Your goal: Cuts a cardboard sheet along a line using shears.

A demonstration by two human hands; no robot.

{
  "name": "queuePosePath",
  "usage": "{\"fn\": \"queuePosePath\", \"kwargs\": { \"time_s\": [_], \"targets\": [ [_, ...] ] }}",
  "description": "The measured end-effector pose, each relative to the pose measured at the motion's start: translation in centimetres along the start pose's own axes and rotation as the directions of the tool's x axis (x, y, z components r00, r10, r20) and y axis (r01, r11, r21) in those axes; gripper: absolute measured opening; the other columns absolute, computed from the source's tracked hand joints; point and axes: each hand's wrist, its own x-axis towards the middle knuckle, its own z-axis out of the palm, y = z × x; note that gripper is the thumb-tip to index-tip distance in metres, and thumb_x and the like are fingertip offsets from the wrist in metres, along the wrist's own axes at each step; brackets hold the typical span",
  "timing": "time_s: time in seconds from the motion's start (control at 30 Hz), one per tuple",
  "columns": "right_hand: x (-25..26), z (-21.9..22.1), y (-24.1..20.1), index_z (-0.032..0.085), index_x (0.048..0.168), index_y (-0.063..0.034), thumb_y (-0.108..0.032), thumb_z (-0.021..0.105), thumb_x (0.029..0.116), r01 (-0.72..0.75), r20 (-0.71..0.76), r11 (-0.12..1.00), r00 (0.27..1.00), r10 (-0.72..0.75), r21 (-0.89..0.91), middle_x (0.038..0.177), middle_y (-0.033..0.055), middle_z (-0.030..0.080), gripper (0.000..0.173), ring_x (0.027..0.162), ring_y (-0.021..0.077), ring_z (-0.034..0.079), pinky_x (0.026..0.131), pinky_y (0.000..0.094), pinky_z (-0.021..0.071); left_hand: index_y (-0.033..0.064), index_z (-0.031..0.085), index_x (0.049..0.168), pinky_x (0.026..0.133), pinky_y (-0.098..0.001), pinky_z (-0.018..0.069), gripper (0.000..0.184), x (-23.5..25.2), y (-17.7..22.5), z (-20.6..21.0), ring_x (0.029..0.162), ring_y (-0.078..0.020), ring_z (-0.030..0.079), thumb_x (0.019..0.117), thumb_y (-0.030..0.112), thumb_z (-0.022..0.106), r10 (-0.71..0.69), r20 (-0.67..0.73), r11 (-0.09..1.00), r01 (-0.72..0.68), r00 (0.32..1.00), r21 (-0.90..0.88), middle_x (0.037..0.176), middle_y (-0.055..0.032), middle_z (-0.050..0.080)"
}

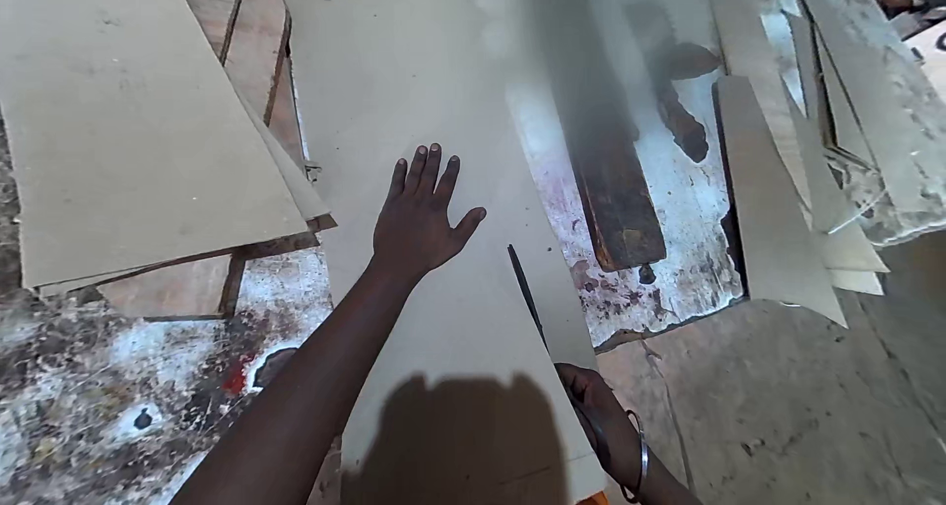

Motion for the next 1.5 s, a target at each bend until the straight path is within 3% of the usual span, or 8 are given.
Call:
{"fn": "queuePosePath", "kwargs": {
  "time_s": [0.4,0.47,0.53,0.6,0.73,0.8,0.87,1.5],
  "targets": [
    [1.3,0.2,-1.5,0.056,0.077,-0.0162,-0.052,0.064,0.0921,0.016,0.022,0.998,1.0,-0.014,-0.065,0.061,-0.0094,0.051,0.04,0.053,-0.0008,0.048,0.05,0.0197,0.0409,0.0159,0.029,0.163,0.128,-0.0545,0.0064,0.102,0.2,-0.4,-0.4,0.159,-0.0305,0.011,0.0895,0.086,0.023,0.015,0.027,1.0,-0.015,1.0,-0.015,0.171,-0.0128,0.018],
    [1.3,0.0,-1.6,0.057,0.078,-0.0157,-0.055,0.063,0.0922,0.024,0.044,0.998,0.999,-0.022,-0.06,0.062,-0.0093,0.052,0.042,0.054,-0.0009,0.05,0.051,0.0197,0.0421,0.0185,0.045,0.155,0.123,-0.0583,0.0212,0.095,1.0,-0.9,-1.3,0.153,-0.0333,0.029,0.0891,0.085,0.031,0.022,-0.006,0.998,-0.023,1.0,-0.06,0.165,-0.0121,0.035],
    [1.0,0.0,-1.9,0.058,0.079,-0.0163,-0.057,0.064,0.0913,0.014,0.053,0.998,0.999,-0.011,-0.056,0.063,-0.0105,0.053,0.042,0.055,-0.0018,0.05,0.051,0.0189,0.0429,0.0137,0.066,0.126,0.102,-0.0618,0.0421,0.073,3.2,-1.4,-2.5,0.127,-0.0399,0.054,0.0929,0.075,0.044,0.011,-0.084,0.988,-0.024,0.996,-0.152,0.135,-0.0159,0.06],
    [0.9,0.1,-2.3,0.059,0.08,-0.0158,-0.057,0.064,0.0906,0.004,0.053,0.999,0.999,-0.001,-0.051,0.063,-0.0104,0.053,0.043,0.055,-0.0018,0.051,0.051,0.019,0.0433,0.0089,0.065,0.123,0.092,-0.061,0.0456,0.068,6.0,-1.4,-2.9,0.115,-0.0428,0.056,0.0949,0.069,0.05,-0.079,-0.095,0.976,0.058,0.992,-0.21,0.121,-0.019,0.061],
    [0.9,0.0,-2.4,0.058,0.08,-0.0151,-0.063,0.065,0.0884,0.006,0.059,0.999,0.998,-0.003,-0.051,0.062,-0.0092,0.052,0.049,0.054,-0.0009,0.05,0.05,0.0197,0.0422,0.0106,0.045,0.151,0.111,-0.061,0.0317,0.097,7.3,-0.9,-0.8,0.142,-0.0414,0.039,0.0894,0.084,0.031,-0.129,-0.119,0.991,0.125,0.984,-0.041,0.155,-0.0202,0.041],
    [0.7,0.1,-2.0,0.058,0.08,-0.0153,-0.064,0.065,0.0882,0.006,0.061,1.0,0.998,-0.004,-0.031,0.062,-0.009,0.052,0.05,0.053,-0.0005,0.049,0.05,0.0198,0.0415,0.0109,0.037,0.157,0.124,-0.0601,0.0131,0.102,7.3,-1.0,-0.5,0.156,-0.0366,0.021,0.0888,0.086,0.025,-0.119,-0.065,0.992,0.116,0.991,-0.038,0.167,-0.0167,0.027],
    [0.8,0.1,-1.9,0.058,0.081,-0.0158,-0.06,0.067,0.0891,0.0,0.059,1.0,0.998,0.001,-0.008,0.062,-0.0097,0.052,0.046,0.053,-0.001,0.049,0.05,0.0192,0.0419,0.0103,0.035,0.159,0.127,-0.0595,0.0053,0.104,7.5,-1.4,-0.3,0.159,-0.0339,0.014,0.0886,0.087,0.024,-0.11,-0.061,0.993,0.107,0.992,-0.054,0.17,-0.0157,0.022],
    [1.8,-1.1,-3.6,0.058,0.078,-0.0172,-0.066,0.075,0.0785,-0.081,0.074,0.996,0.994,0.084,-0.036,0.062,-0.0094,0.053,0.052,0.052,-0.0004,0.049,0.049,0.0192,0.0415,0.0053,0.029,0.16,0.127,-0.0605,0.0031,0.109,7.8,-1.3,-0.4,0.159,-0.0367,0.009,0.0888,0.086,0.02,-0.076,-0.019,0.996,0.075,0.997,-0.042,0.17,-0.0201,0.017]
  ]
}}
